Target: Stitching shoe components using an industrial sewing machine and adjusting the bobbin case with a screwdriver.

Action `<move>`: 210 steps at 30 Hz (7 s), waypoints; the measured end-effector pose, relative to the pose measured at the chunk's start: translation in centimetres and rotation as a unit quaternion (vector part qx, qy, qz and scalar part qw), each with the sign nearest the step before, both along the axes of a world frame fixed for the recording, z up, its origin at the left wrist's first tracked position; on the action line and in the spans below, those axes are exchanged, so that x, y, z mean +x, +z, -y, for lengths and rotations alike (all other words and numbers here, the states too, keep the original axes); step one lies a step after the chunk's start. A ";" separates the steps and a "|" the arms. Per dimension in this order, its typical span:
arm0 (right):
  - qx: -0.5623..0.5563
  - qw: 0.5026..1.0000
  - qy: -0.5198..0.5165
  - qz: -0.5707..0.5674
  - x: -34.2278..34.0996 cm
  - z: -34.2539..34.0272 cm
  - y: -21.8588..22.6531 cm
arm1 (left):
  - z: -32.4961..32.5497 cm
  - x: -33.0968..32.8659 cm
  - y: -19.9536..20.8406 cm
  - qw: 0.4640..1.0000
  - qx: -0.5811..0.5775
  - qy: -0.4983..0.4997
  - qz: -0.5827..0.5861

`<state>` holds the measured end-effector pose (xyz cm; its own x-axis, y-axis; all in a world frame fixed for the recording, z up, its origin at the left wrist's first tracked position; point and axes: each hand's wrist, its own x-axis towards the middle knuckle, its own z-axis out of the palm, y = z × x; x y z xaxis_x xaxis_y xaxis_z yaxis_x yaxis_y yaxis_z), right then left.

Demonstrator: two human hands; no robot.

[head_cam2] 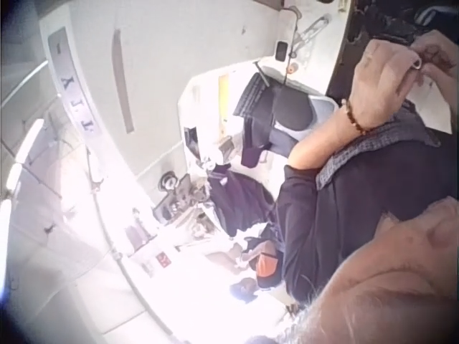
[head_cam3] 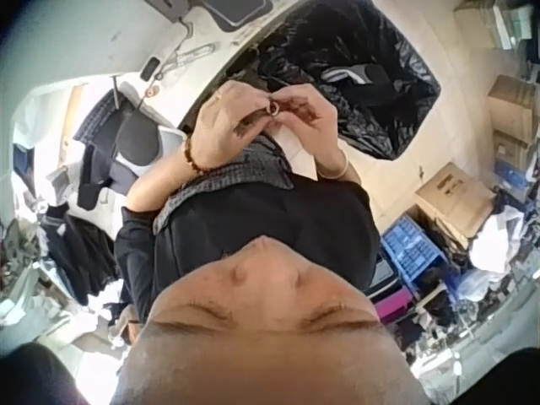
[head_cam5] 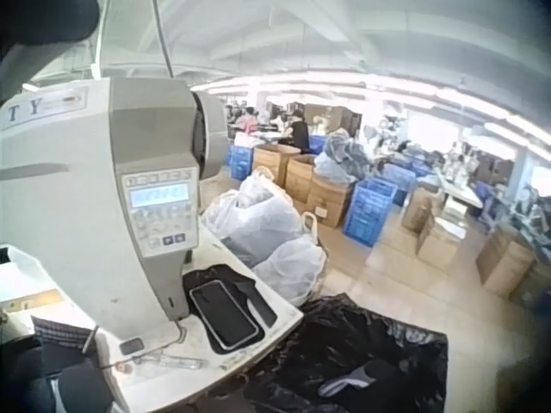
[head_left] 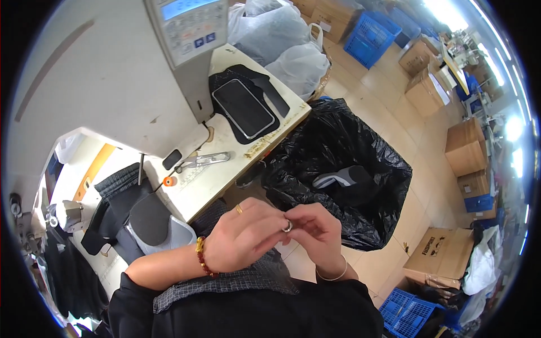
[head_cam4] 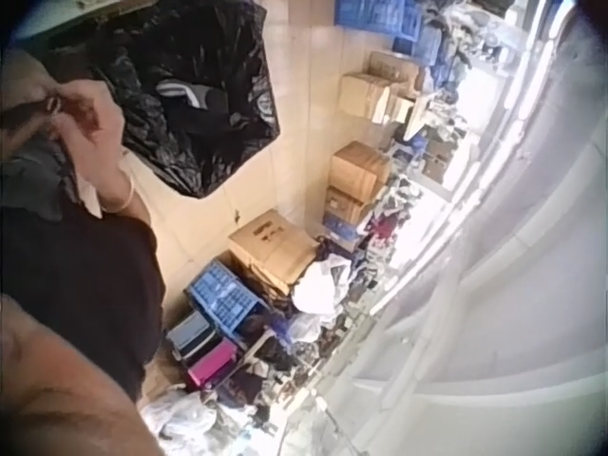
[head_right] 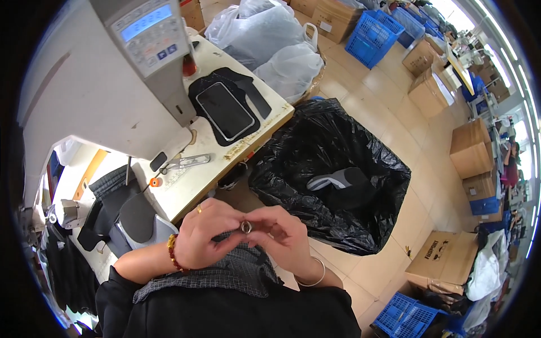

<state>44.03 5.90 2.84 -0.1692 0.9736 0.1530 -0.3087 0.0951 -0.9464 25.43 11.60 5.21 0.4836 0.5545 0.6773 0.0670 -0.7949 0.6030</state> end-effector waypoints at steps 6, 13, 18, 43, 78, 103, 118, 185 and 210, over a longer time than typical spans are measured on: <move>-0.004 0.996 -0.014 -0.090 1.1 0.1 -0.1 | -0.3 1.4 0.0 0.997 -0.073 -0.027 -0.013; 0.137 0.676 -0.221 0.689 6.8 -3.2 -13.4 | 2.1 3.6 -21.1 0.577 -0.808 0.119 -0.001; -0.178 0.931 -0.114 0.299 6.7 -0.3 -18.7 | 1.5 5.8 -24.8 0.499 -0.864 0.058 0.031; 0.109 0.868 -0.134 0.465 2.7 -5.0 -19.8 | -2.6 6.3 -24.8 0.732 -0.675 0.083 0.041; -0.137 0.983 0.052 -0.106 -1.8 -3.5 -5.3 | 1.5 -2.9 -7.5 0.796 -0.595 0.047 0.102; 0.438 0.872 0.090 0.198 -11.4 -4.0 4.4 | 4.5 -12.5 1.9 0.808 -0.466 -0.245 0.266; 0.219 0.950 -0.011 0.221 -13.2 -7.2 -0.4 | 1.6 -11.5 -2.2 0.862 -0.429 0.196 0.187; 0.099 0.989 0.107 -0.024 -21.1 -5.9 0.0 | 3.9 -19.5 -3.2 0.745 -0.470 -0.019 0.473; 0.379 0.924 0.013 0.054 -19.3 -5.9 2.7 | 5.8 -18.0 -0.7 0.705 -0.491 -0.163 0.485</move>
<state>24.71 11.75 5.53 -0.2461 0.5882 0.7704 -0.2279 0.7374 -0.6358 7.47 5.76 4.47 0.2682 0.9526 0.1435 -0.8447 0.1609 0.5104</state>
